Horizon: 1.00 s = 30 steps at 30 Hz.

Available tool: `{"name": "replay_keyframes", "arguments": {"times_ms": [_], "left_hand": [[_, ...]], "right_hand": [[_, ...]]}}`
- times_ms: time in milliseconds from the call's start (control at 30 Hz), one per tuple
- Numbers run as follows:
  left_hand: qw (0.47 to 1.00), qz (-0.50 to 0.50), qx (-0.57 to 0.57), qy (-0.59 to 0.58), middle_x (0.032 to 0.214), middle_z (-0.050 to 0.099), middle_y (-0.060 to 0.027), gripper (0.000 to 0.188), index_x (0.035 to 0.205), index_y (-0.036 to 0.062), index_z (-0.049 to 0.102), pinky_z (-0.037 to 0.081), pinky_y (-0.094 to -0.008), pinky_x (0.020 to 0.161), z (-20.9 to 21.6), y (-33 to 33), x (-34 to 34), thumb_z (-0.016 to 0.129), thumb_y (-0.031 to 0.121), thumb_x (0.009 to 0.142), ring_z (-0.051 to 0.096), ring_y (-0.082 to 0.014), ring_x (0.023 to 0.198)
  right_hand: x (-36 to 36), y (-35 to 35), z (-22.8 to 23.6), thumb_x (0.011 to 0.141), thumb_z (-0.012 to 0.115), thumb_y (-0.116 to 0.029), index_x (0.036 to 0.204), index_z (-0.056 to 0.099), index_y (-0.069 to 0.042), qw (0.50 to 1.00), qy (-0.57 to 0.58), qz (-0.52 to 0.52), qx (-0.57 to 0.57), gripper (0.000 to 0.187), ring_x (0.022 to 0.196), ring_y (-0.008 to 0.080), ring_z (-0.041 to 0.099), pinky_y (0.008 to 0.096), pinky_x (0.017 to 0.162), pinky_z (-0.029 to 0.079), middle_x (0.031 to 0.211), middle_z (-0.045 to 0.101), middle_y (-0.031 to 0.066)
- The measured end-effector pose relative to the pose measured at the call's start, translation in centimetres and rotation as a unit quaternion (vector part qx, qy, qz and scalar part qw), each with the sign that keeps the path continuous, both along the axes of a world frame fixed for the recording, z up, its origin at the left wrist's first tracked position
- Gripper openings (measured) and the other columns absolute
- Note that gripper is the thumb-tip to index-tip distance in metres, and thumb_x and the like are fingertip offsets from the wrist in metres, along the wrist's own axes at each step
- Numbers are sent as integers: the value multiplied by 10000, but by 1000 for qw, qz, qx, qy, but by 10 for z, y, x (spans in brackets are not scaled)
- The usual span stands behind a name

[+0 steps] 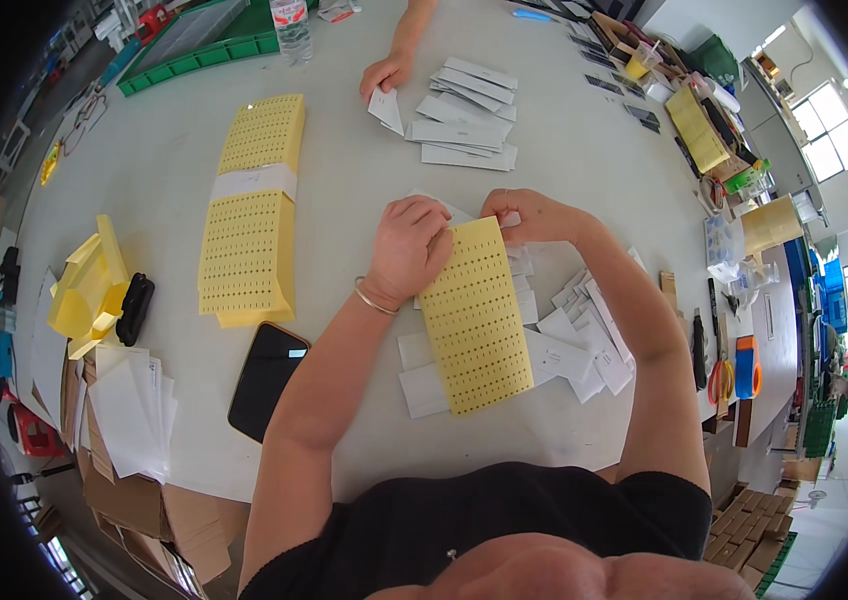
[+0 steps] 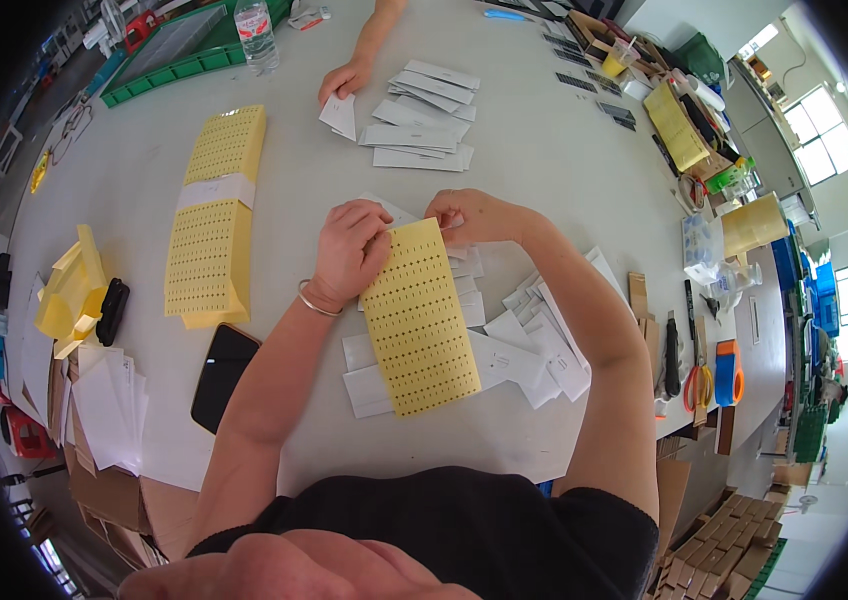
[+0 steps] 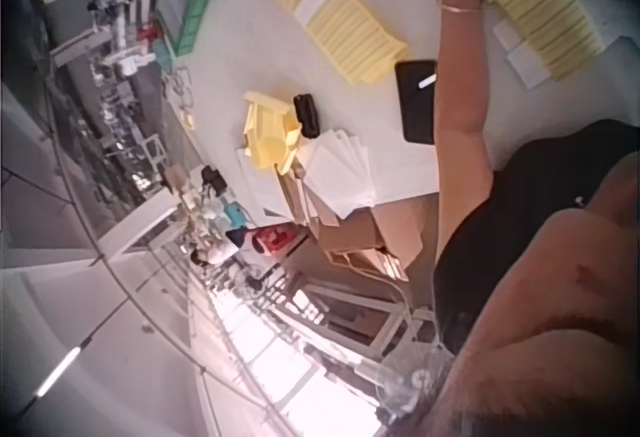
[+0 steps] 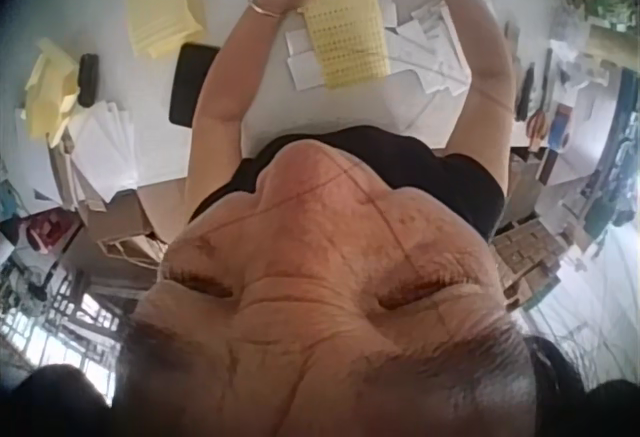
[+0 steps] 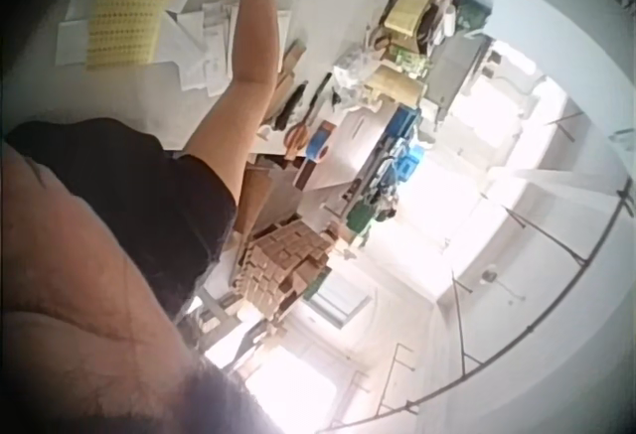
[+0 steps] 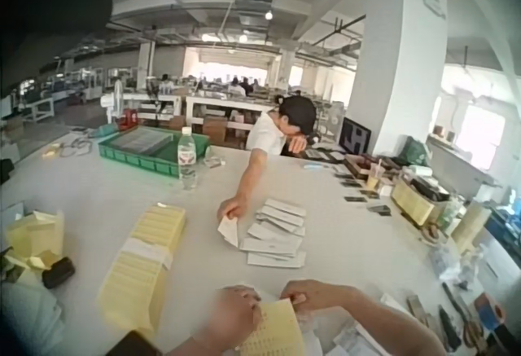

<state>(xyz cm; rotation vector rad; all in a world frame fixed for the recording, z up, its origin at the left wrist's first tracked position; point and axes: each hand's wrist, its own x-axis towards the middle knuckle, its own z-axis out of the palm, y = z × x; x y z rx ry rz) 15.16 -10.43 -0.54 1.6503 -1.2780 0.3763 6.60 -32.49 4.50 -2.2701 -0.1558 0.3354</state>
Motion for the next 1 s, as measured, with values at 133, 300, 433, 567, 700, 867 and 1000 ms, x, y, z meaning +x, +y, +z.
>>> {"name": "replay_keyframes", "arguments": {"times_ms": [133, 300, 433, 567, 700, 867, 1000], "left_hand": [[998, -27, 42, 37, 760, 587, -54, 41, 748, 46, 554, 433, -361, 743, -8, -3, 2, 567, 82, 762, 562, -256, 724], [997, -24, 44, 51, 754, 582, -54, 55, 735, 54, 557, 425, -363, 730, -10, -2, 3, 575, 96, 765, 553, -255, 714], [997, -12, 46, 57, 744, 572, -54, 62, 719, 59, 557, 415, -366, 701, -9, 0, 3, 578, 99, 761, 542, -254, 704], [998, -9, 43, 49, 738, 568, -54, 58, 716, 60, 555, 412, -366, 694, -8, 0, 3, 581, 95, 754, 542, -254, 713], [998, -17, 45, 50, 738, 570, -52, 58, 711, 60, 552, 411, -367, 690, -8, -1, 4, 581, 94, 747, 541, -252, 724], [997, -17, 52, 50, 738, 572, -51, 55, 709, 58, 555, 412, -369, 691, -9, 0, 4, 582, 92, 742, 538, -250, 723], [997, -22, 43, 60, 727, 575, -60, 29, 727, 47, 568, 409, -363, 695, -8, -1, 4, 570, 63, 752, 542, -261, 710]], "right_hand": [[3, -2, -6, 818, 626, -124, 935, 631, -31, 999, 35, -21, 16, 151, 790, 107, 552, 243, 739, 453, 868, 617, 20], [8, 2, -12, 853, 539, -49, 963, 635, -26, 995, 45, -65, 63, 147, 804, 84, 559, 231, 732, 453, 879, 645, 17], [9, 4, -15, 854, 542, -56, 951, 643, -30, 991, 49, -80, 97, 143, 790, 77, 557, 224, 730, 450, 857, 644, 9], [23, -2, -22, 839, 568, -66, 945, 657, -40, 988, 36, -118, 95, 141, 771, 65, 552, 230, 700, 455, 842, 647, 6], [55, 6, -22, 818, 601, -93, 945, 666, -46, 971, -59, -225, 47, 150, 747, 74, 549, 238, 670, 459, 802, 636, 12], [105, 35, -20, 744, 703, -220, 1177, 558, -85, 936, -193, -291, -50, 476, 855, 197, 598, 320, 746, 489, 969, 607, 89], [128, 46, -23, 724, 730, -292, 1303, 443, -137, 909, -256, -292, -151, 665, 943, 226, 563, 346, 793, 481, 1173, 516, 120]]}}
